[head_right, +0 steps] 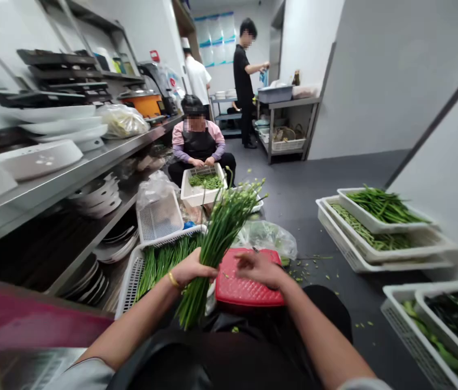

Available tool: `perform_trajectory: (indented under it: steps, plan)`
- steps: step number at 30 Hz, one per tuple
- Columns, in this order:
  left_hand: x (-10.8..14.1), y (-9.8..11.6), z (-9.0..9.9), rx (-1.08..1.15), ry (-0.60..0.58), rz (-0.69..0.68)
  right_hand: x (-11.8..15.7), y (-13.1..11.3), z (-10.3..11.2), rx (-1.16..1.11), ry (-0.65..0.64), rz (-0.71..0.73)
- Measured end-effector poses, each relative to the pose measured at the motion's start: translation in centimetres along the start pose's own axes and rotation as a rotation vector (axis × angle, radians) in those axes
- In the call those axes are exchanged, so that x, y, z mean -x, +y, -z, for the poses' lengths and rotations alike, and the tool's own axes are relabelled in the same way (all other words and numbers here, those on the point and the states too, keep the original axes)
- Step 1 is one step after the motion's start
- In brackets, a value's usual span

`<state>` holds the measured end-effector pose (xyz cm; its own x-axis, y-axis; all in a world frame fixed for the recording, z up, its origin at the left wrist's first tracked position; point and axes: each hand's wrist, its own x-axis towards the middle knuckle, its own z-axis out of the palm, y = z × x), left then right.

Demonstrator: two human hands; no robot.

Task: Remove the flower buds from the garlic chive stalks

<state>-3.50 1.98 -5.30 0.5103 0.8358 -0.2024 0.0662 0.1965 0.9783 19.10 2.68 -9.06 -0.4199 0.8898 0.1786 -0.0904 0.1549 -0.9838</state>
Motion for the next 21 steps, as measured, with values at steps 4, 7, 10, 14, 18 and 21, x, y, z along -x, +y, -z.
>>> perform_trajectory:
  steps: [4, 7, 10, 14, 18, 21]
  plan:
    - [1.1, 0.7, 1.2, -0.075, -0.141, 0.105, 1.2, -4.5, 6.0, -0.019, 0.485, 0.077]
    - [1.2, 0.9, 0.9, -0.103, -0.234, 0.174, 1.1, -5.9, 6.9, -0.112, 0.599, 0.138]
    - [1.3, 0.6, 0.2, -0.133, -0.28, 0.239, 0.6, -6.2, 6.7, -0.22, 0.615, 0.122]
    - [2.0, -0.9, -0.5, -0.174, -0.247, 0.328, 0.8, -6.1, 6.8, -0.368, 0.499, 0.055]
    - [2.9, -2.7, -0.7, -0.174, -0.188, 0.394, 1.1, -5.6, 6.8, -0.466, 0.328, -0.081]
    - [3.3, -3.0, -0.7, -0.176, -0.184, 0.408, 1.0, -5.0, 6.5, -0.523, 0.308, -0.121]
